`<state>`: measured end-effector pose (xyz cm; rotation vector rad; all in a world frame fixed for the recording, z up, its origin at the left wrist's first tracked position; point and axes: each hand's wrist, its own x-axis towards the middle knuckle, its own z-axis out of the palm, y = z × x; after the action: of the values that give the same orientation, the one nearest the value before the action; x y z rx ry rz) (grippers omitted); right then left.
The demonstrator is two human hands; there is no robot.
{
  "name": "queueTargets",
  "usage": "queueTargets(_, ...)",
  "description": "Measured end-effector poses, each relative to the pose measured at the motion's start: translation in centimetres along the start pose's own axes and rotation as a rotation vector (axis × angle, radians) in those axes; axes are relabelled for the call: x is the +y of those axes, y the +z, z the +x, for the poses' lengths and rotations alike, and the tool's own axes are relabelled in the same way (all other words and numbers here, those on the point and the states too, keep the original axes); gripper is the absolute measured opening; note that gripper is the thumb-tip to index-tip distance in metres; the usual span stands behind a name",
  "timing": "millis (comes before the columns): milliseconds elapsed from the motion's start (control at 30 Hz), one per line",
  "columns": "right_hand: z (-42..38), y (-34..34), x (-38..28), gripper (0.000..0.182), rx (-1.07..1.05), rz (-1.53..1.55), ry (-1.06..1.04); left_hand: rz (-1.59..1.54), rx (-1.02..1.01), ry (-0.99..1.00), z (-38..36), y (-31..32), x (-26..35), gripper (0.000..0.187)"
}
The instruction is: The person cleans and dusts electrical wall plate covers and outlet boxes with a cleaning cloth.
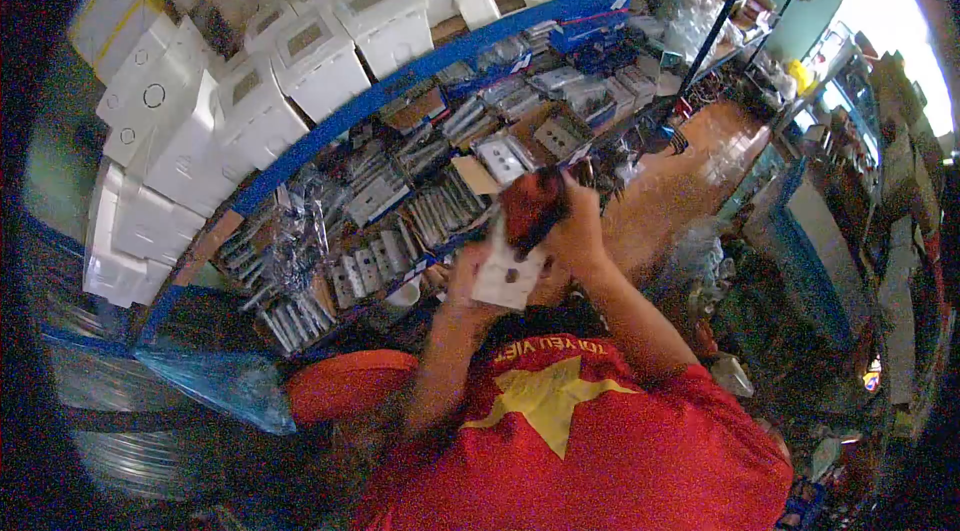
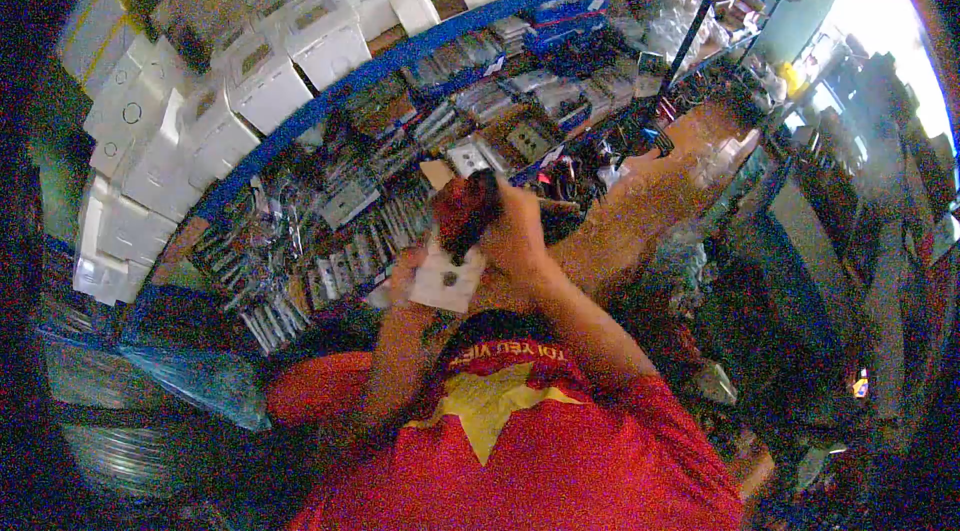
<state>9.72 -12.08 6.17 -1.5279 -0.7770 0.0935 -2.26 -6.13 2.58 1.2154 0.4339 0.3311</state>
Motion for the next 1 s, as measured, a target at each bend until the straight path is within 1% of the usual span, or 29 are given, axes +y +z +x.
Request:
queueTargets(33,1.2,-0.5,-0.4,0.020,-0.013,0.057,0.090,-0.282,-0.076,-0.117,0.4,-1.2,-1.1,0.059)
queueTargets(67,1.8,-0.7,2.4,0.014,0.060,-0.139,-0.034,-0.560,-0.156,-0.236,0.8,-2.1,-1.8,0.061)
queueTargets(167,3.4,-2.8,4.1,0.015,0.335,0.167,-0.042,-0.872,-0.409,-0.189,0.9,-1.6,-0.6,0.058)
queueTargets(200,3.3,-3.5,5.5,0.020,0.172,0.543,0.035,-0.876,-0.480,-0.127,1.1,-2.0,-0.2,0.055)
queueTargets(233,2.7,-4.2,6.5,0.025,-0.006,0.914,0.119,-0.844,-0.292,-0.103,1.2,-1.9,0.0,0.055)
queueTargets(300,0.6,-3.2,7.6,0.035,-0.225,0.533,0.077,-0.776,0.096,-0.060,1.3,-1.4,0.1,0.054)
queueTargets(333,-0.8,-1.2,6.8,0.040,-0.226,-0.210,-0.074,-0.614,0.170,0.070,1.6,-0.7,0.8,0.046)
queueTargets(400,-4.5,0.4,2.3,0.081,-0.554,0.259,-0.020,-0.651,0.110,0.062,5.0,-1.6,-0.9,0.036)
queueTargets(433,-4.4,0.9,2.0,0.081,-0.514,0.286,-0.029,-0.671,0.076,0.055,6.6,-1.9,-1.6,0.031)
queueTargets(500,-3.9,1.8,1.3,0.082,-0.429,0.336,-0.048,-0.431,0.104,0.192,7.1,-2.5,-2.3,0.030)
queueTargets(533,-3.2,1.7,1.3,0.065,-0.319,0.376,0.044,-0.165,0.161,0.332,5.4,-2.4,-1.3,0.033)
queueTargets(600,-2.0,0.1,1.5,0.057,-0.359,0.549,0.271,0.367,0.258,0.609,2.3,-2.0,0.7,0.041)
queueTargets(633,-1.7,-0.5,1.5,0.053,-0.380,0.631,0.382,0.352,0.293,0.575,2.0,-1.8,1.3,0.045)
queueTargets(667,-1.8,-0.4,1.3,0.040,-0.306,0.712,0.306,0.335,0.329,0.544,1.8,-1.6,1.7,0.048)
queueTargets(700,-1.9,-0.4,0.7,0.038,-0.295,0.665,0.288,0.318,0.366,0.510,1.7,-1.3,2.3,0.052)
queueTargets(733,-2.3,-0.5,0.0,0.037,-0.288,0.619,0.276,0.365,0.357,0.598,1.8,-1.1,3.2,0.061)
queueTargets(767,-2.7,-0.3,-0.4,0.035,-0.283,0.575,0.267,0.200,0.268,0.440,1.7,-1.7,2.4,0.061)
queueTargets(800,-3.1,0.2,0.4,0.029,-0.278,0.624,0.317,0.040,0.180,0.279,1.9,-3.0,0.6,0.062)
queueTargets(833,-3.5,0.8,0.2,0.028,-0.233,0.634,0.385,-0.120,0.094,0.118,2.6,-4.4,-1.7,0.062)
queueTargets(867,-3.9,1.4,0.0,0.027,-0.190,0.644,0.452,0.006,0.100,0.225,4.5,-5.8,-5.1,0.067)
queueTargets(900,-4.2,1.8,-0.1,0.025,-0.147,0.653,0.517,-0.150,0.000,0.196,3.6,-4.7,-3.2,0.068)
queueTargets(933,-4.5,1.8,1.9,0.029,-0.281,0.799,0.592,-0.305,-0.102,0.170,2.3,-2.8,0.4,0.070)
queueTargets(1000,-4.5,1.1,1.1,0.035,-0.402,0.483,0.349,-0.582,-0.219,0.055,1.7,-2.0,1.7,0.075)
